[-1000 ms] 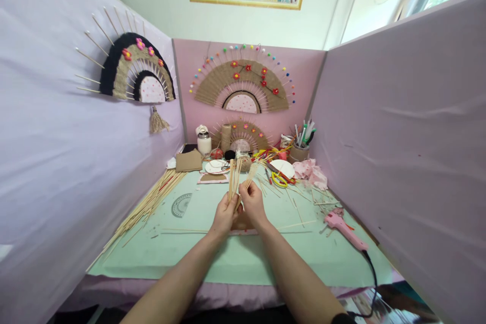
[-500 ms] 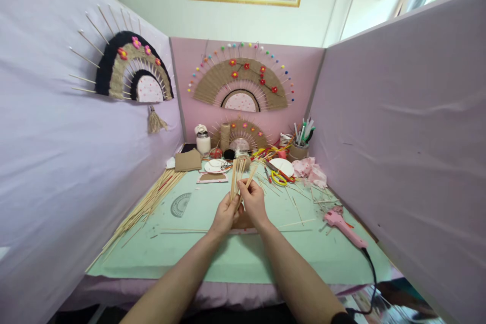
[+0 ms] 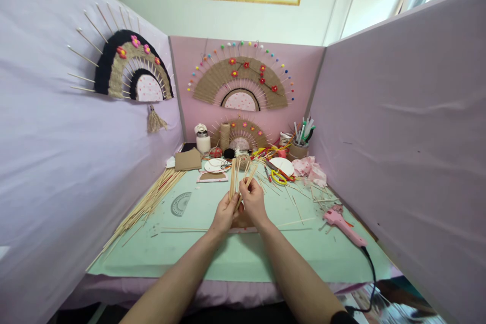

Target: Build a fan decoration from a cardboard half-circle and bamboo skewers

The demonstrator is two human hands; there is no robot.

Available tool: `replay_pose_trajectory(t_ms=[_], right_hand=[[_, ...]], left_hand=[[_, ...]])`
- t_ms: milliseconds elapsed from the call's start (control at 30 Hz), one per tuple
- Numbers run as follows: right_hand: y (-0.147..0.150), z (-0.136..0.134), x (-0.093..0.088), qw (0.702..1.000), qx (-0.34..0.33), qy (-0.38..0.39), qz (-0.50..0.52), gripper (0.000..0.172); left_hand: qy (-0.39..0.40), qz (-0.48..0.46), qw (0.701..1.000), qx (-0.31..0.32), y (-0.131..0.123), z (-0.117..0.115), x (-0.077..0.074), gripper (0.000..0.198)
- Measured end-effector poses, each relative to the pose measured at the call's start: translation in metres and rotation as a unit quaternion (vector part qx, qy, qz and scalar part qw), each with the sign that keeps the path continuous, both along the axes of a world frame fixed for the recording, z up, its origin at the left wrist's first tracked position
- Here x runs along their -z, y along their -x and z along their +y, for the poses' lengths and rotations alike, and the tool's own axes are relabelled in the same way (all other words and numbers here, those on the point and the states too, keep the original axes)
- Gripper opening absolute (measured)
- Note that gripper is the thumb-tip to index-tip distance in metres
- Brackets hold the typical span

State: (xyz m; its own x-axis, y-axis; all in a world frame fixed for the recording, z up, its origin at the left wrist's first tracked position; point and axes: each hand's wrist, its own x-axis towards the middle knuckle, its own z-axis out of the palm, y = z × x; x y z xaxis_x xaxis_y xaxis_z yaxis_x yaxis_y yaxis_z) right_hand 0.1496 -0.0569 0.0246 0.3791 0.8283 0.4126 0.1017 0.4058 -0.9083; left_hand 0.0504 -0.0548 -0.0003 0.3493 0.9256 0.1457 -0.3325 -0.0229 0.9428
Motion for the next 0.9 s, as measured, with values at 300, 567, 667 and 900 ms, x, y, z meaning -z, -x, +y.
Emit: replay_pose_trajectory(t_ms=[300,567,667,900], right_hand=[[0.0005,0.0017,-0.0007,0.999,-0.006,-0.006,0.045,0.013],[0.0013,-0.0028,-0.0074,0.99,-0.07,0.042,0.113,0.03],[0.0011,-0.0022,-0.0069,0.994,-0.053,0.023,0.097,0.026],[0.0011,-0.0023,-0.0059,0.996,-0.031,0.013,0.078,0.025]], left_hand=[[0.001,0.004,1.0,0.013,0.0001,0.0012,0.0029,0.053],[0.002,0.018,0.999,0.045,0.0001,-0.0009,0.0014,0.051],[0.004,0.017,0.999,0.049,-0.0002,-0.0003,0.0028,0.051],[0.018,-0.009,0.999,0.047,-0.0009,0.0021,0.0081,0.051]])
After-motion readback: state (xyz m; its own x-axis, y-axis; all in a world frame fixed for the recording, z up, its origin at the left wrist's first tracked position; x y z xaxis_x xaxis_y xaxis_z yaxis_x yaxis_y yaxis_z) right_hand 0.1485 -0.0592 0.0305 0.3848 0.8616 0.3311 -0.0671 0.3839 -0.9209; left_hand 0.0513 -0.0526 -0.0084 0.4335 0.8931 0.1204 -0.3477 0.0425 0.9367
